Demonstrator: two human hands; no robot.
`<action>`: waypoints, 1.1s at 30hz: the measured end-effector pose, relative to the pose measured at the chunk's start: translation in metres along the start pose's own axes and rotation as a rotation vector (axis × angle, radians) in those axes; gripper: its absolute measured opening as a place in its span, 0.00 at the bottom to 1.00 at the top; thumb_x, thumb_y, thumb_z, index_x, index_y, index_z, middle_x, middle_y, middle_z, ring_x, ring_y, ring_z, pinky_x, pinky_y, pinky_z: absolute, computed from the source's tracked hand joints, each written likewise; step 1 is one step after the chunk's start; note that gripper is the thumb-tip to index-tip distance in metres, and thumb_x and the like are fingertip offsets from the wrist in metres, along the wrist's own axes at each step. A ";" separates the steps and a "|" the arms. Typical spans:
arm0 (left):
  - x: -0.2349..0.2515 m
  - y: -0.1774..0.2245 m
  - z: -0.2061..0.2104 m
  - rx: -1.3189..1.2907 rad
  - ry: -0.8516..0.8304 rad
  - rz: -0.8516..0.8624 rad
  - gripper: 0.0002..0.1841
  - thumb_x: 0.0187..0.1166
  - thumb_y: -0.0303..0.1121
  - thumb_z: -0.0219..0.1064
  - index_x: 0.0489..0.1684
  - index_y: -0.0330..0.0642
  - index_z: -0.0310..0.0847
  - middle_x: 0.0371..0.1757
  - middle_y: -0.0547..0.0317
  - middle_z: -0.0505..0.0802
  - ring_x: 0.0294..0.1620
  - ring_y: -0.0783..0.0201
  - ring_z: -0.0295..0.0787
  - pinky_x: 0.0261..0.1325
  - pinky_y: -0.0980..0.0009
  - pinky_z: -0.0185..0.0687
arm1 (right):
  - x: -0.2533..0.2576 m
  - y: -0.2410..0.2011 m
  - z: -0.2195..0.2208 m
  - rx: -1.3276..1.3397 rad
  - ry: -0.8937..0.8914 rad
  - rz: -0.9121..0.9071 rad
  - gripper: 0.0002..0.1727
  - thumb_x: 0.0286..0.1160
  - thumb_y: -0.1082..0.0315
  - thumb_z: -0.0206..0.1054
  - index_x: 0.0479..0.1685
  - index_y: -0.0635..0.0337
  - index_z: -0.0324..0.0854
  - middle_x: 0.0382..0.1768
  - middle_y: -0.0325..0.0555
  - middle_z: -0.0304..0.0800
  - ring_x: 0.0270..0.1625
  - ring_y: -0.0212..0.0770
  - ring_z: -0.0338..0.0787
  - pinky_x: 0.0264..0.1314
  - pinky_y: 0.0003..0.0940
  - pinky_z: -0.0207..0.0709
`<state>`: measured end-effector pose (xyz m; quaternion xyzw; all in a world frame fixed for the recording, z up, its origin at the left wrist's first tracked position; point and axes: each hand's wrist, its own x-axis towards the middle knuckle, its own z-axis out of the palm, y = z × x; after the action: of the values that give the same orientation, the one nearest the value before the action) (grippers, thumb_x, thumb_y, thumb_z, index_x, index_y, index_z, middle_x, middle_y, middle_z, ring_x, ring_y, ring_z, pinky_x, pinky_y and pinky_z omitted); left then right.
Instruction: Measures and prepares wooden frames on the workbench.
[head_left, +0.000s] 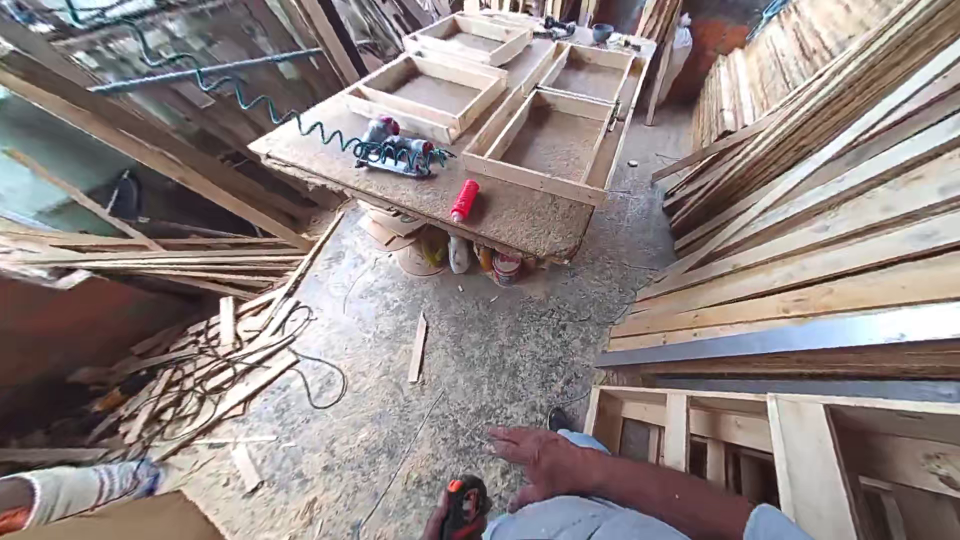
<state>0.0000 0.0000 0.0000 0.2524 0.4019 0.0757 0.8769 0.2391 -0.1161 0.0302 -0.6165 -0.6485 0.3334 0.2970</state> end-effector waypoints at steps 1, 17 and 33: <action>0.023 -0.004 0.045 0.016 -0.063 -0.014 0.31 0.90 0.58 0.39 0.58 0.48 0.84 0.48 0.53 0.97 0.49 0.59 0.95 0.55 0.58 0.91 | -0.003 0.008 -0.018 -0.024 0.023 -0.075 0.47 0.60 0.50 0.85 0.84 0.55 0.72 0.90 0.56 0.62 0.88 0.54 0.70 0.87 0.53 0.68; 0.365 0.060 0.395 0.674 -0.072 -0.133 0.17 0.73 0.22 0.75 0.58 0.27 0.80 0.42 0.39 0.96 0.39 0.49 0.97 0.47 0.54 0.96 | -0.058 0.265 -0.322 0.622 0.211 0.690 0.52 0.48 0.49 0.89 0.80 0.58 0.73 0.75 0.60 0.78 0.74 0.52 0.80 0.79 0.51 0.75; 0.595 0.147 0.568 0.361 0.222 0.141 0.05 0.72 0.30 0.64 0.42 0.42 0.77 0.39 0.57 0.94 0.38 0.60 0.96 0.45 0.61 0.95 | -0.065 0.546 -0.764 0.215 0.104 0.915 0.45 0.50 0.50 0.86 0.78 0.49 0.78 0.72 0.51 0.82 0.71 0.48 0.84 0.74 0.52 0.79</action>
<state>0.8279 0.1093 -0.0105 0.4229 0.4842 0.0910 0.7606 1.1802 -0.1209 0.0555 -0.8205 -0.2564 0.4640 0.2138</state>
